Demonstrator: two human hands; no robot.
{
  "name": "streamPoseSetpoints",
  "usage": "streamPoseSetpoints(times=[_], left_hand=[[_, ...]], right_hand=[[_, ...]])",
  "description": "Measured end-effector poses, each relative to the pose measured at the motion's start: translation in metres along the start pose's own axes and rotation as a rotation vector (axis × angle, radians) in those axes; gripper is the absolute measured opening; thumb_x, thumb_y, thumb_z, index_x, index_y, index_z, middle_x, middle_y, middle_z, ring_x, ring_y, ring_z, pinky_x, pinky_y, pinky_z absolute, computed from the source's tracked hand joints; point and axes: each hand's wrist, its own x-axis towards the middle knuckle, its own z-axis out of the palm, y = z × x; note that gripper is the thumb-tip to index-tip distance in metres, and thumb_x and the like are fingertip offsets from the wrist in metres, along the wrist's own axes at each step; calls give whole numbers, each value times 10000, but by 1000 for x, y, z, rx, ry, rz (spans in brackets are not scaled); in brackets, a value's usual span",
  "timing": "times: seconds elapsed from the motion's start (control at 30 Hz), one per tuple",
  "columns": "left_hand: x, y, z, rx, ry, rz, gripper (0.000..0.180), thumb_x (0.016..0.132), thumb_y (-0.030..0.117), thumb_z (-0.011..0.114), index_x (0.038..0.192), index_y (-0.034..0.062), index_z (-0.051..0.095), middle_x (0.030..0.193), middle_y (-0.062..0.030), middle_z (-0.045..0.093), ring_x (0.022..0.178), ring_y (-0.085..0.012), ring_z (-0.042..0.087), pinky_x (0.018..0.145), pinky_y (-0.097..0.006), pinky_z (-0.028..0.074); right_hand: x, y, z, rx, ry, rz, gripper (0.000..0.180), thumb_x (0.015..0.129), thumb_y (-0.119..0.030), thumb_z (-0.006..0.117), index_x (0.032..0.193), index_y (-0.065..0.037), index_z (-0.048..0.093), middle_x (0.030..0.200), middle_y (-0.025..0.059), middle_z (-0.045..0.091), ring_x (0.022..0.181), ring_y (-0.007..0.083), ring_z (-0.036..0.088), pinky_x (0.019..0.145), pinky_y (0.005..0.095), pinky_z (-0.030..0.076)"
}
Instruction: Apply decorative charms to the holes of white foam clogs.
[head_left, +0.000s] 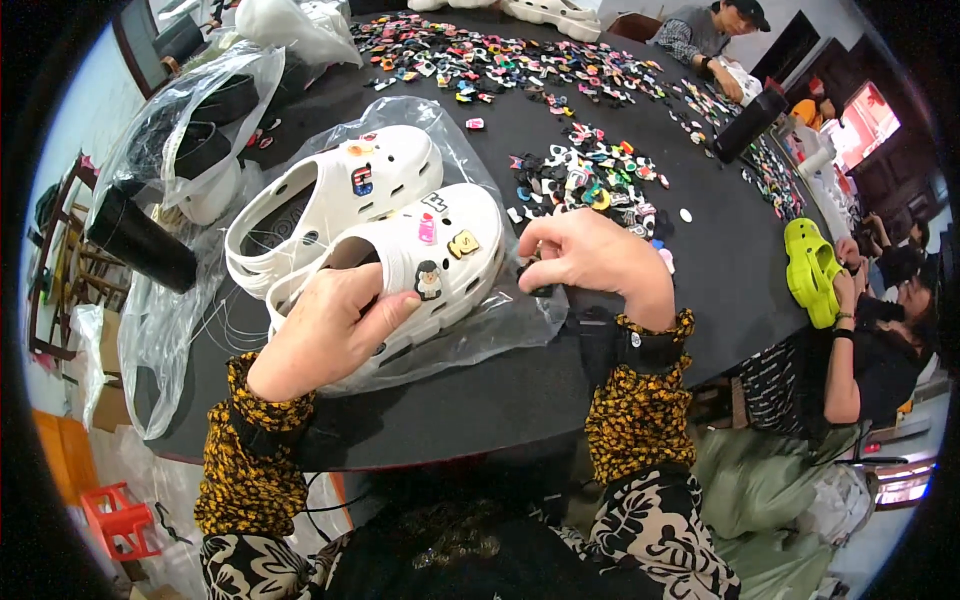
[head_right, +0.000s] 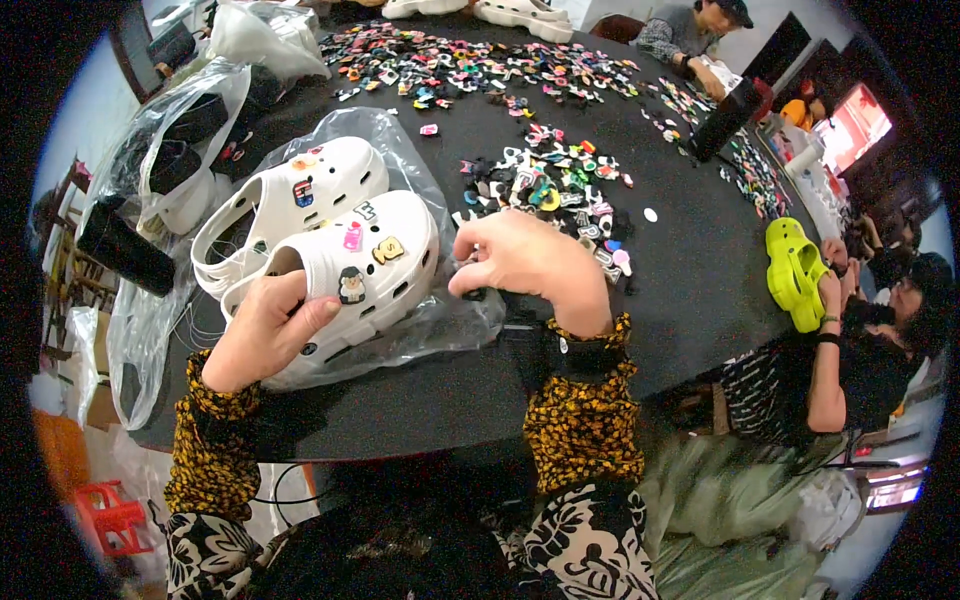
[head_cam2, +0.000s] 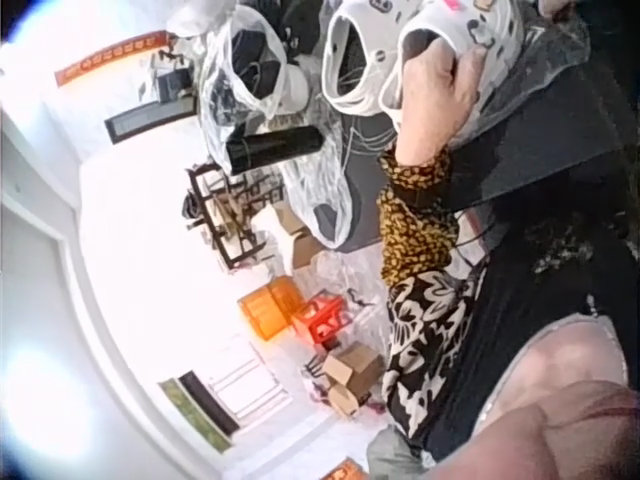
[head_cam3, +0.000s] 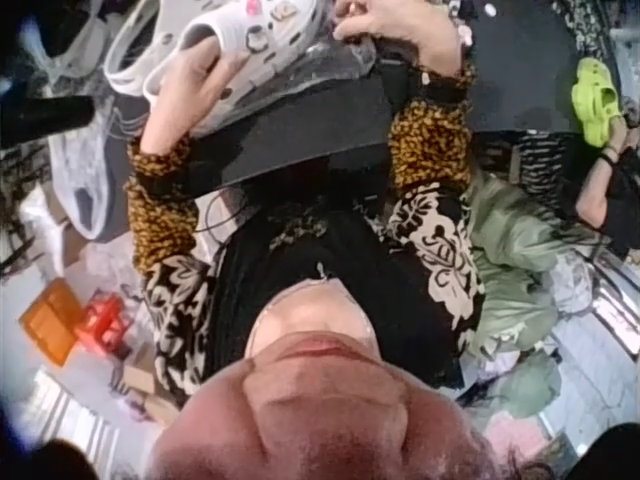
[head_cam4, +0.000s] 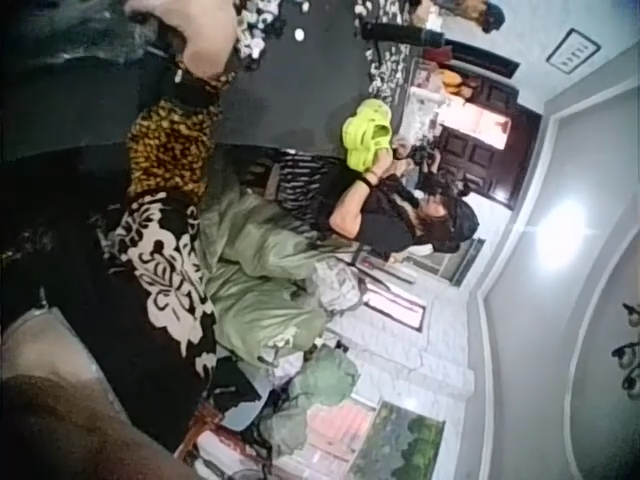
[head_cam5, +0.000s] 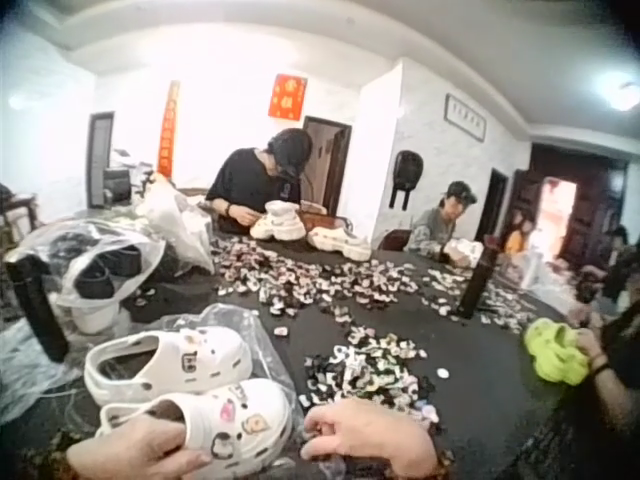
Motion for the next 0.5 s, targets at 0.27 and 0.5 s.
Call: streamPoseSetpoints(times=[0.27, 0.5], left_hand=[[2, 3, -2, -18, -31, -8, 240, 892, 182, 611, 867, -56, 592, 631, -189, 541, 559, -340, 502, 555, -398, 412], [2, 5, -4, -2, -73, -51, 244, 899, 191, 598, 876, -52, 589, 631, -194, 531, 580, -347, 496, 571, -403, 412]], right_hand=[[7, 10, 13, -200, -47, -44, 289, 748, -223, 706, 928, -14, 619, 757, 144, 633, 702, 278, 614, 642, 359, 478], [-8, 15, -11, 386, -25, 86, 148, 832, -54, 592, 970, -2, 612, 717, -3, 591, 636, 63, 556, 566, 219, 455]])
